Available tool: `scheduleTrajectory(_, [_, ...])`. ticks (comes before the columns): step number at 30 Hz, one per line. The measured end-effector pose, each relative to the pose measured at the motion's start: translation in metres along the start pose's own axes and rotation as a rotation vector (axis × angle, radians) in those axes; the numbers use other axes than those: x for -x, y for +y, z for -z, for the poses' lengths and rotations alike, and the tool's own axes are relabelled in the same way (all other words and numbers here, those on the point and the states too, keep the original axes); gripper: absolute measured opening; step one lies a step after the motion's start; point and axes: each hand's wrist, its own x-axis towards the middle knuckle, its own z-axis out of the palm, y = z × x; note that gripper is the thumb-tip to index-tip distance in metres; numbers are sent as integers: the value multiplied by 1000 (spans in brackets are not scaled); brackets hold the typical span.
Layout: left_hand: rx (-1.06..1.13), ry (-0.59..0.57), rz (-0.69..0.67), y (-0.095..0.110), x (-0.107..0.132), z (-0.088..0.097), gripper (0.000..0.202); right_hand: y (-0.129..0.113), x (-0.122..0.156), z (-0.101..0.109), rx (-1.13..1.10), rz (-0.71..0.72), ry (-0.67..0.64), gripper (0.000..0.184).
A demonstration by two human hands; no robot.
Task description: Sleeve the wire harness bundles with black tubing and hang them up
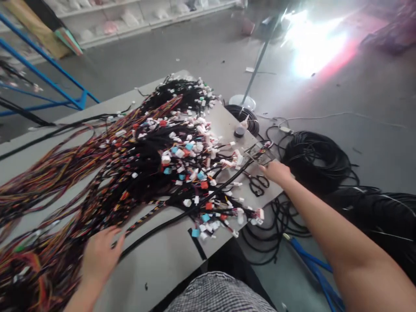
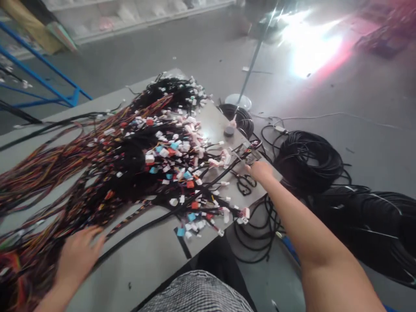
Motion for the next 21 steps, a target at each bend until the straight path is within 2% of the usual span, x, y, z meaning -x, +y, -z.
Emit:
scheduleTrajectory(1, [8,11,-68,34,-25,-31,17,4,-6,0,1,64,-32,37])
scheduleTrajectory(3, [181,-78,-172,115,-77,-89,16,11,-13,-2,-60,173,-85,43])
scheduleTrajectory(6, [479,-229,-311,238,-141,-161,16,22,-22,-9,-222,207,-208,43])
scheduleTrajectory(8, [605,-304,-318,300,-174,-201,18,32,-28,-11,-327,184,-313,40])
scheduleTrajectory(9, [632,-321,-265,323,-188,-219,20,40,-29,-10,-380,174,-355,40])
scheduleTrajectory(11, [652,-359,-70,353,-214,-251,29,64,-21,-5,-452,162,-400,40])
scheduleTrajectory(13, [695,-485,184,367,-238,-276,43,96,0,1,-472,167,-429,44])
scheduleTrajectory(16, [944,-876,491,375,-266,-299,63,141,47,-5,-536,110,-456,47])
scheduleTrajectory(18, [1129,-1086,587,378,-278,-306,67,149,75,-27,-586,59,-460,46])
scheduleTrajectory(19, [1188,-1138,595,379,-281,-308,66,144,86,-42,-580,52,-449,44])
scheduleTrajectory(21, [1224,-1152,584,380,-283,-310,64,123,97,-75,-473,73,-409,39])
